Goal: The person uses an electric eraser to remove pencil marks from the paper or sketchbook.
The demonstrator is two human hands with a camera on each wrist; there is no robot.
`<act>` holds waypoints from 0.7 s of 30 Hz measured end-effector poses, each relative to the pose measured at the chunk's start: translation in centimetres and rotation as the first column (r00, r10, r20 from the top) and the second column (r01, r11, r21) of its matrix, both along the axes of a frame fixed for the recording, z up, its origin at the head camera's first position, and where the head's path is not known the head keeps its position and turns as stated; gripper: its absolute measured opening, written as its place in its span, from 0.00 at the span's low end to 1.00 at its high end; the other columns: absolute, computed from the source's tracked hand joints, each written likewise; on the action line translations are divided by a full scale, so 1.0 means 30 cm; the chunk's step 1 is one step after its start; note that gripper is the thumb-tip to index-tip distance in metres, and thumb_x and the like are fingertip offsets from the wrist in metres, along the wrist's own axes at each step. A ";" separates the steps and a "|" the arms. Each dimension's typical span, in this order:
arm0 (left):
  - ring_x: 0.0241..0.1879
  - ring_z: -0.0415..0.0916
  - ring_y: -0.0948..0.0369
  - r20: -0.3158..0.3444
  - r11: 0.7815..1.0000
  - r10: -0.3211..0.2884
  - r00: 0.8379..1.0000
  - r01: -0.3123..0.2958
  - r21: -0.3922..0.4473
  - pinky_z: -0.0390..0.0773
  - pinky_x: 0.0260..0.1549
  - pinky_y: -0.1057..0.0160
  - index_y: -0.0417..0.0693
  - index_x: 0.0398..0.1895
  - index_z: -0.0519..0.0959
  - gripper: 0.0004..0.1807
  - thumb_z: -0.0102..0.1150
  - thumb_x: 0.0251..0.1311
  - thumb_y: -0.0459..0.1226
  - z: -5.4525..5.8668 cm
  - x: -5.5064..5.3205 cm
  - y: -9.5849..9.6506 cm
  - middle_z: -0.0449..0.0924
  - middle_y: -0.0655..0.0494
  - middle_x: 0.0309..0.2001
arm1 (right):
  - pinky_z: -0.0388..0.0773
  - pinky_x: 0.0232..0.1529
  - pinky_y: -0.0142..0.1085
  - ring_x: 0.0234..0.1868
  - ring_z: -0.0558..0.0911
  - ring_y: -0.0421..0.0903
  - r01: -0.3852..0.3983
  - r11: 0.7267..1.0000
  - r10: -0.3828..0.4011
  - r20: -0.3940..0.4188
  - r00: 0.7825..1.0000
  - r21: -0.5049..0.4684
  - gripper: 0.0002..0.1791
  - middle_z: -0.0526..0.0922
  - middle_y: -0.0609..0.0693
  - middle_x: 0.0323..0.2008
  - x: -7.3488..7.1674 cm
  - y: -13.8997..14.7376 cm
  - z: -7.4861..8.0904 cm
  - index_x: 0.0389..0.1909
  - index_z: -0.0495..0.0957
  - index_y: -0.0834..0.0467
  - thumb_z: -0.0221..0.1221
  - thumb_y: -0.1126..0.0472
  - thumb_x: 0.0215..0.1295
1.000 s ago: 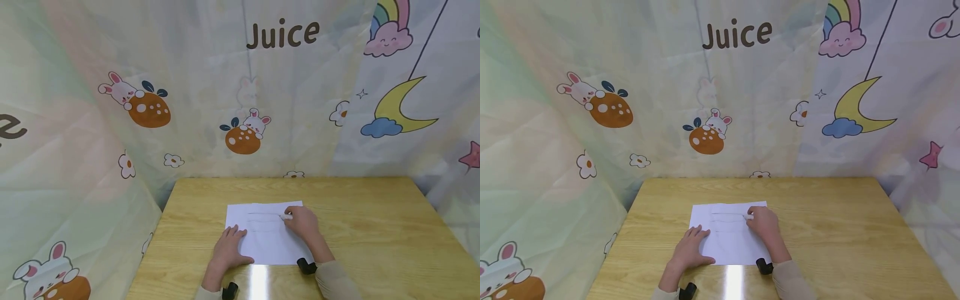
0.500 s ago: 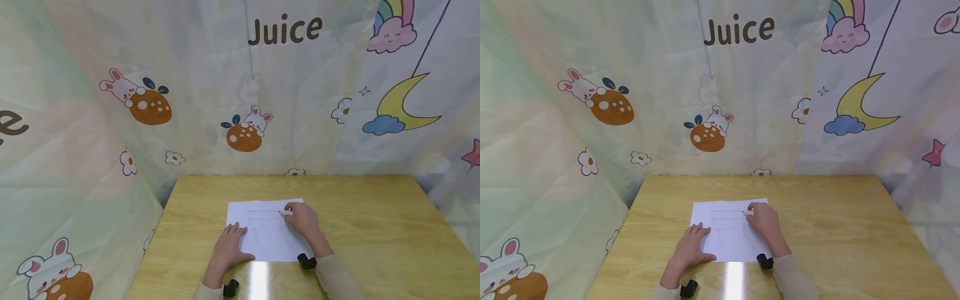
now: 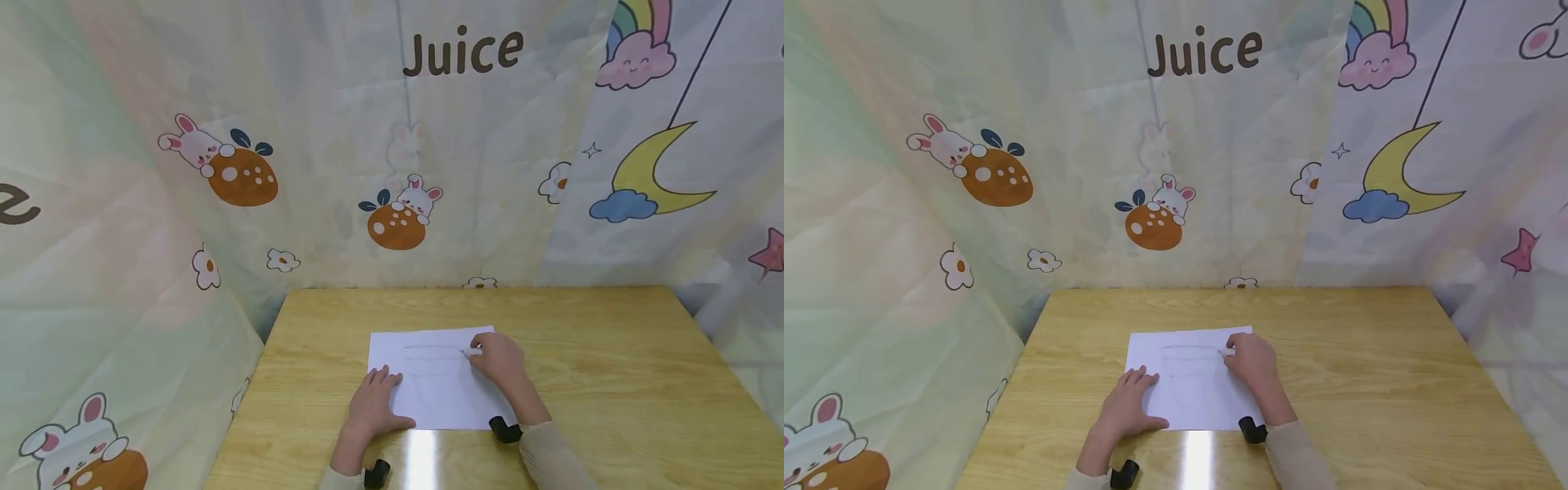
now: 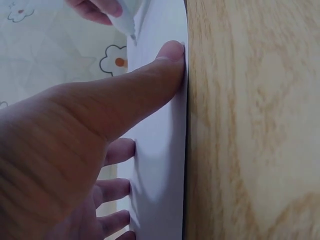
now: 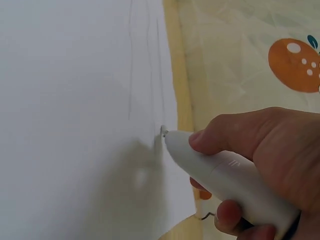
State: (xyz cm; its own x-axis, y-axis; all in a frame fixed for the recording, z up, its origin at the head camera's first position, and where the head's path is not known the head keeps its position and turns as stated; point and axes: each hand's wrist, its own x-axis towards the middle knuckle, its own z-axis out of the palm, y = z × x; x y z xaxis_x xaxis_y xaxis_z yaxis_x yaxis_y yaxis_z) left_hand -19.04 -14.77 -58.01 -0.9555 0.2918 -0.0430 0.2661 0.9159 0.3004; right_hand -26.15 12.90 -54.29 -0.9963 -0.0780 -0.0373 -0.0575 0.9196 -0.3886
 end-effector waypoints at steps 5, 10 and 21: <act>0.67 0.58 0.42 -0.010 1.000 0.005 1.000 -0.005 0.005 0.65 0.61 0.46 0.50 0.64 0.73 0.52 0.73 0.34 0.65 0.006 -0.008 0.006 0.64 0.42 0.68 | 0.75 0.22 0.42 0.31 0.82 0.49 0.007 1.000 -0.007 -0.013 1.000 -0.006 0.12 0.85 0.51 0.34 -0.011 0.008 0.008 0.40 0.85 0.55 0.68 0.57 0.54; 0.67 0.59 0.41 0.007 1.000 0.003 1.000 -0.003 0.006 0.65 0.61 0.45 0.50 0.64 0.74 0.51 0.74 0.34 0.65 0.003 -0.005 0.011 0.64 0.42 0.68 | 0.75 0.21 0.41 0.30 0.81 0.48 0.001 1.000 -0.001 -0.002 1.000 -0.001 0.11 0.85 0.51 0.33 -0.008 0.012 0.004 0.38 0.86 0.55 0.68 0.57 0.53; 0.67 0.59 0.41 -0.002 1.000 0.010 1.000 -0.010 0.003 0.65 0.61 0.44 0.50 0.63 0.74 0.52 0.73 0.33 0.66 -0.001 0.005 0.003 0.64 0.42 0.68 | 0.73 0.18 0.39 0.25 0.78 0.45 -0.013 1.000 0.012 -0.026 1.000 -0.019 0.11 0.85 0.50 0.32 -0.002 0.000 -0.023 0.38 0.86 0.54 0.69 0.57 0.53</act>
